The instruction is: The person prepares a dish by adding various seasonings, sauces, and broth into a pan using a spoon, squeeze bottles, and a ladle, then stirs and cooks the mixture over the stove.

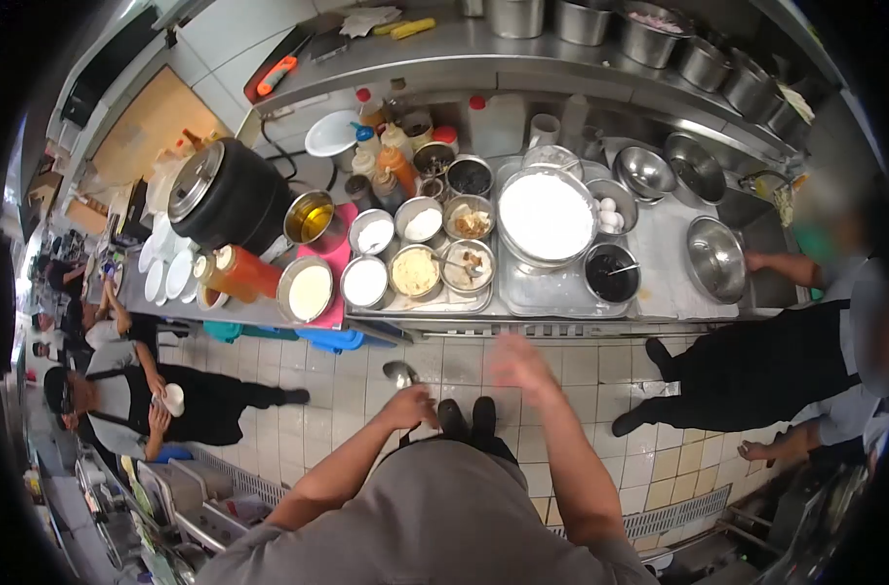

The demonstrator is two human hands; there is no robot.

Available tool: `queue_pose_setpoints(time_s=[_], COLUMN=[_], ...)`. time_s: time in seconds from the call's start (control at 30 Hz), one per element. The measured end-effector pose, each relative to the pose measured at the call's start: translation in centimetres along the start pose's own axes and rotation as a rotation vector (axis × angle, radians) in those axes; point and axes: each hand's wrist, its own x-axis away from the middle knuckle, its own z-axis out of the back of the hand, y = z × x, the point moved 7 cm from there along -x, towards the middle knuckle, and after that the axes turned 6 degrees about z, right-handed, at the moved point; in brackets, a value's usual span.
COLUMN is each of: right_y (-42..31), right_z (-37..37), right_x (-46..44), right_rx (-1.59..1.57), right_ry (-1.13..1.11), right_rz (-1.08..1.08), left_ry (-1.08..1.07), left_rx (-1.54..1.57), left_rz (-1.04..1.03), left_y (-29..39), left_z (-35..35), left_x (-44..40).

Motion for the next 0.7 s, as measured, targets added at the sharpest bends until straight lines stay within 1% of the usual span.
queue_pose_setpoints(time_s=[0.03,0.07,0.1,0.13,0.17,0.2,0.23,0.3,0.33,0.37,0.4,0.43,0.47,0.5,0.53,0.57,0.6,0.67,0.7], right_y=[-1.1,-2.4,-4.9,-7.3,-9.2,-10.5,-11.2,-12.8,-13.1,-12.7,-12.6,-12.5,-12.8,-11.9,-11.2,-10.0,-11.2,-9.9,-8.9], right_z=[3.3,7.0,9.3,11.4,13.5,15.4,16.4,18.1,19.0,19.5,19.8,18.9,17.3,17.4,16.9,16.3,14.6,13.8,14.4], right_x=[-1.3,-2.2,-2.5,-3.0,-4.4,-5.8,-6.8,-9.7,-11.2,-13.0,-14.3,-14.7,-14.1,-14.7,-14.2,-13.9,-11.7,-10.4,-10.2], right_rx=[-0.144,-0.282,-0.319,-0.36,-0.323,-0.286,-0.285,-0.298,-0.31,-0.327,-0.341,-0.353,-0.389,-0.321,-0.288,-0.259,-0.201,-0.195,-0.223], right_ry=[0.171,0.34,0.419,0.495,0.514,0.53,0.535,0.521,0.523,0.5,0.477,0.446,0.448,0.4,0.47,0.425,0.394,0.245,0.233], right_rz=[0.096,0.198,0.255,0.304,0.355,0.402,0.395,0.318,0.328,0.335,0.338,0.329,0.381,0.499,0.438,0.33,0.339,0.373,0.339], left_ry=[-0.039,-0.037,-0.043,0.175,0.186,0.275,0.364,0.512,0.562,0.667,0.771,0.799,0.83,0.95,1.037,1.09,1.142,1.317,1.345], left_rx=[-0.086,0.461,1.009,0.673,0.721,0.687,0.65,0.866,0.883,0.987,0.985,0.993,1.032,1.047,1.153,1.247,1.325,1.327,1.37], left_rz=[-0.219,-0.105,0.039,0.048,0.255,0.306,0.362,0.379,0.364,0.416,0.422,0.473,0.509,0.526,0.572,0.516,0.464,0.554,0.547], left_y=[-3.5,-5.6,-7.2,-6.7,-7.8,-7.6,-7.9,-10.0,-12.8,-13.3,-15.6,-14.6,-16.7,-15.1,-13.6,-13.2,-13.7,-11.0,-9.7], left_z=[0.8,2.6,3.5,5.3,6.3,7.4,8.0,7.9,7.7,7.3,7.2,7.0,6.7,6.5,6.0,5.6,5.4,4.7,4.4], left_x=[0.2,1.3,3.0,5.4,6.5,8.1,9.7,11.7,12.2,13.1,13.7,14.8,15.4,16.4,17.3,17.4,18.1,19.0,18.6])
